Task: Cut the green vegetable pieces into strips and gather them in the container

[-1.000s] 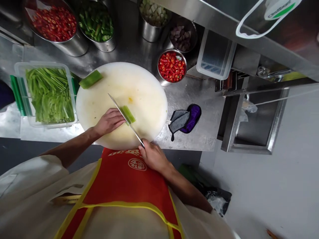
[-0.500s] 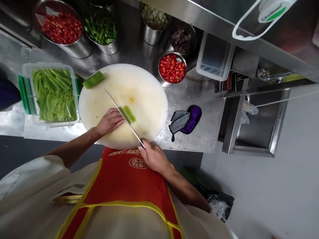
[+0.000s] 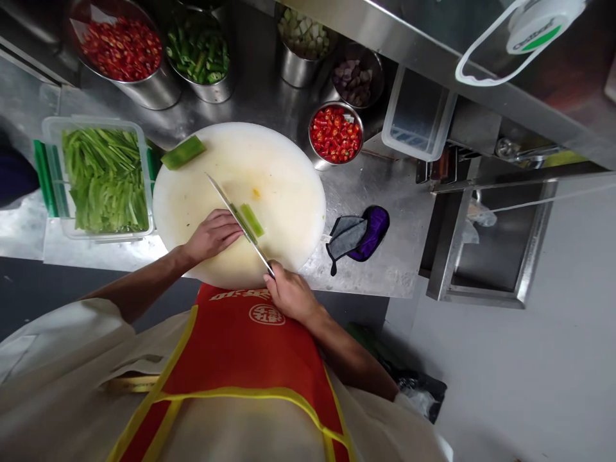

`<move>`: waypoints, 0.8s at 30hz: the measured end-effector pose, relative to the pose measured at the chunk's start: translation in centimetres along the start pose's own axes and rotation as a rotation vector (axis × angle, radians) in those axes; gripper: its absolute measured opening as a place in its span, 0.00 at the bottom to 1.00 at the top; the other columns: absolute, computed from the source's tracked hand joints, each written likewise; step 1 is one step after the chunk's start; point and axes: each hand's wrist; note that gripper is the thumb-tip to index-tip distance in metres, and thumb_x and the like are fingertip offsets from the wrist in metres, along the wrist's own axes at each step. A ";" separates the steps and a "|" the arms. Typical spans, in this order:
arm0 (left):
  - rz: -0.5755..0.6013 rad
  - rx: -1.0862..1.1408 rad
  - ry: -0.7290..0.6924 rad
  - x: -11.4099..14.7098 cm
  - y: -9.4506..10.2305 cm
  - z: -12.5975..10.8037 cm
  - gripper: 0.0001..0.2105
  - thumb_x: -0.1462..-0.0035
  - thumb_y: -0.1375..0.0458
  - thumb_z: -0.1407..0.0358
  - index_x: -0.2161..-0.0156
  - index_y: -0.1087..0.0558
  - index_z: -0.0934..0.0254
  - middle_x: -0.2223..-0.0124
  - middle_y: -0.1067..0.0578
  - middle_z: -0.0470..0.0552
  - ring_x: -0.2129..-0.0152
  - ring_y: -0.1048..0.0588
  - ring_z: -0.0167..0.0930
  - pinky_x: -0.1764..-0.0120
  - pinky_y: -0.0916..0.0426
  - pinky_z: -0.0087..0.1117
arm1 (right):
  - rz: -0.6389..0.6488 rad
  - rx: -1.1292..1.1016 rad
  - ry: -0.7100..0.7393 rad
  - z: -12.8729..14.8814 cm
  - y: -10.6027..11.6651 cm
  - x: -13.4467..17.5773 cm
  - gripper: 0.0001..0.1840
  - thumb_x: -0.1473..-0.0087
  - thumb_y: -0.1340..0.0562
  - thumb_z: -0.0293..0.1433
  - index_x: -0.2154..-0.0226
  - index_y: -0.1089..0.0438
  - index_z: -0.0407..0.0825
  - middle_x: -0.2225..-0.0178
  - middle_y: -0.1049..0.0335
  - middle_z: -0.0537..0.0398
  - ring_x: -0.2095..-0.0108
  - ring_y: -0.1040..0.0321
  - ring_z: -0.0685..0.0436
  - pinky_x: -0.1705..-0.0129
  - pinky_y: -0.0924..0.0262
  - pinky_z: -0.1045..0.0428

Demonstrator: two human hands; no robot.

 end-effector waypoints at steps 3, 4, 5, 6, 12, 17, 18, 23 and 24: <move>0.026 0.015 0.047 0.3 -0.1 0.0 0.07 0.34 0.40 0.66 0.54 0.21 0.59 0.55 0.19 0.51 0.54 0.24 0.34 0.48 0.27 0.40 | -0.038 -0.015 0.042 -0.3 -0.2 -0.4 0.20 0.29 0.51 0.36 0.41 0.39 0.45 0.57 0.22 0.43 0.59 0.25 0.37 0.58 0.38 0.49; 0.034 0.015 0.062 0.4 -0.1 0.1 0.07 0.34 0.40 0.66 0.54 0.21 0.58 0.55 0.19 0.51 0.54 0.24 0.34 0.48 0.27 0.41 | -0.050 -0.023 0.052 -0.3 -0.1 -0.1 0.20 0.29 0.52 0.36 0.41 0.39 0.45 0.57 0.22 0.44 0.59 0.25 0.38 0.58 0.38 0.49; 0.040 0.012 0.073 0.5 -0.2 0.1 0.07 0.34 0.40 0.65 0.55 0.20 0.58 0.55 0.19 0.51 0.54 0.24 0.34 0.48 0.27 0.41 | -0.064 -0.031 0.060 -0.3 0.1 0.3 0.20 0.29 0.52 0.37 0.40 0.39 0.46 0.58 0.22 0.45 0.59 0.24 0.38 0.58 0.38 0.49; 0.043 0.009 0.078 0.6 -0.2 0.1 0.07 0.34 0.40 0.65 0.55 0.20 0.58 0.55 0.19 0.51 0.54 0.24 0.34 0.49 0.27 0.41 | -0.071 -0.037 0.066 -0.3 0.2 0.8 0.20 0.29 0.52 0.37 0.40 0.39 0.47 0.58 0.21 0.45 0.59 0.24 0.38 0.58 0.38 0.49; 0.025 -0.025 0.046 0.4 -0.2 0.0 0.06 0.35 0.39 0.66 0.55 0.21 0.60 0.55 0.19 0.51 0.55 0.24 0.35 0.50 0.26 0.41 | -0.043 -0.040 0.053 0.5 0.8 2.1 0.20 0.29 0.52 0.37 0.42 0.38 0.47 0.59 0.21 0.45 0.60 0.24 0.37 0.58 0.38 0.49; 0.005 -0.043 0.019 0.2 0.0 -0.2 0.05 0.34 0.39 0.66 0.56 0.21 0.60 0.55 0.19 0.51 0.55 0.24 0.34 0.50 0.26 0.39 | -0.029 -0.058 0.050 0.2 0.9 3.6 0.18 0.29 0.52 0.37 0.44 0.36 0.48 0.57 0.22 0.45 0.57 0.25 0.38 0.56 0.38 0.48; 0.007 -0.034 0.023 0.2 0.0 -0.2 0.06 0.34 0.40 0.66 0.56 0.21 0.60 0.55 0.19 0.51 0.55 0.24 0.34 0.50 0.26 0.39 | -0.025 -0.061 0.048 0.1 0.9 4.1 0.18 0.29 0.51 0.37 0.44 0.36 0.48 0.57 0.22 0.45 0.56 0.25 0.38 0.55 0.38 0.49; 0.048 0.010 0.077 0.3 -0.1 -0.1 0.07 0.33 0.40 0.64 0.54 0.21 0.58 0.55 0.19 0.51 0.54 0.24 0.35 0.49 0.26 0.41 | 0.017 -0.019 -0.012 0.2 0.3 2.8 0.18 0.29 0.50 0.36 0.43 0.37 0.47 0.57 0.21 0.45 0.57 0.25 0.38 0.56 0.39 0.49; 0.050 0.014 0.080 0.4 -0.1 -0.1 0.07 0.33 0.40 0.65 0.54 0.21 0.58 0.55 0.19 0.51 0.53 0.24 0.35 0.49 0.26 0.41 | 0.024 -0.005 -0.021 0.3 0.1 1.9 0.18 0.29 0.50 0.36 0.43 0.37 0.46 0.58 0.21 0.45 0.59 0.25 0.38 0.57 0.39 0.49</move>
Point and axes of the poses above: each hand's wrist, its own x-axis away from the middle knuckle, its own y-axis out of the back of the hand, z = x × y
